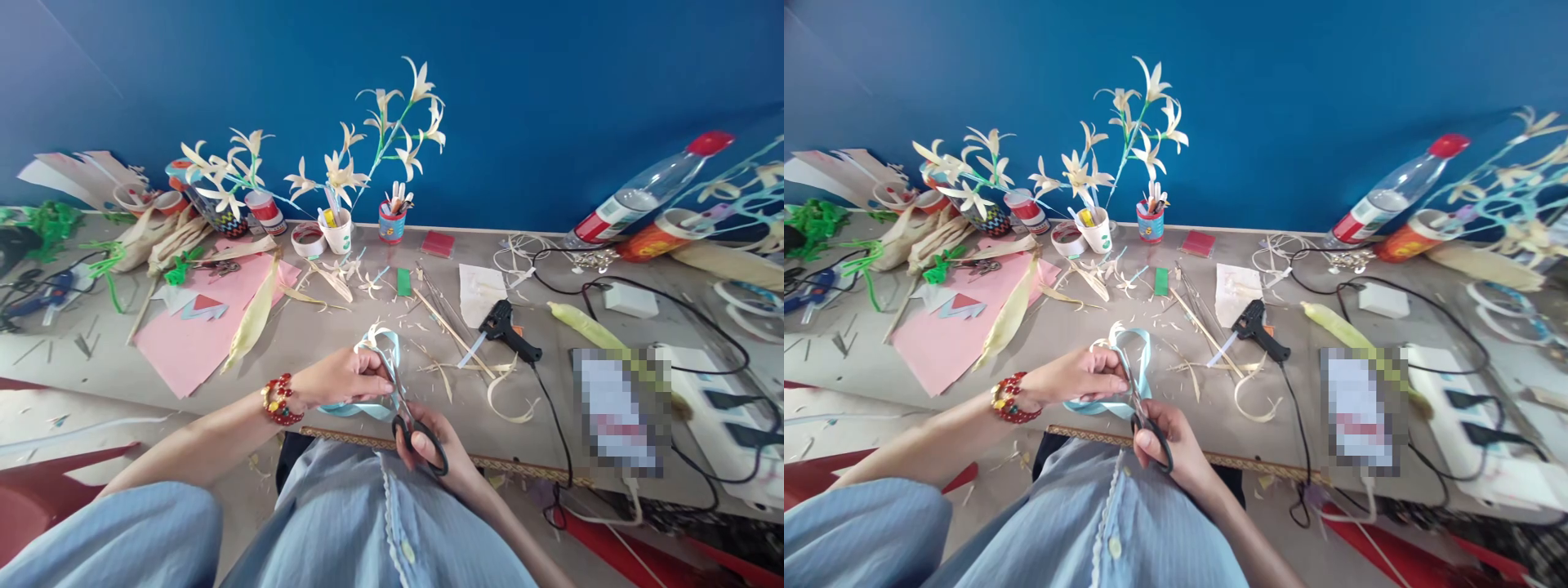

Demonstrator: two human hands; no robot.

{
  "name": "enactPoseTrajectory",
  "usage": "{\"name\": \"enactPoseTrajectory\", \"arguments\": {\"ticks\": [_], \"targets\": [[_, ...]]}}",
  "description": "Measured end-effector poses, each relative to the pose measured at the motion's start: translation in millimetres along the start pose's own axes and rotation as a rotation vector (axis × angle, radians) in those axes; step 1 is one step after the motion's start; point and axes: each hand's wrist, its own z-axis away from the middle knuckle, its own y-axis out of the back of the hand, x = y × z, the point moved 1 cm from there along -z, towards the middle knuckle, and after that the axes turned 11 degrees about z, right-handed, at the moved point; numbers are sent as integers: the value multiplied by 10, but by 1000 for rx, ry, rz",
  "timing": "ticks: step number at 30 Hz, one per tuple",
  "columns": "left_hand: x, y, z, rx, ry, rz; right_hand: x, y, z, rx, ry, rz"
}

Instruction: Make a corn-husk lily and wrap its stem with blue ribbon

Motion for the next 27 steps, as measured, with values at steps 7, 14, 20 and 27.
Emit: {"name": "enactPoseTrajectory", "arguments": {"ticks": [7, 14, 20, 27], "targets": [[2, 3, -9, -6, 5, 54, -29, -5, -5, 10, 5, 11], [11, -6, -31, -11, -9, 109, 21, -5, -7, 33, -30, -11], [-27, 32, -74, 7, -14, 128, 41, 1, -37, 60, -45, -16], [-111, 90, -127, 12, -33, 101, 42, -13, -65, 165, -80, -8]]}}
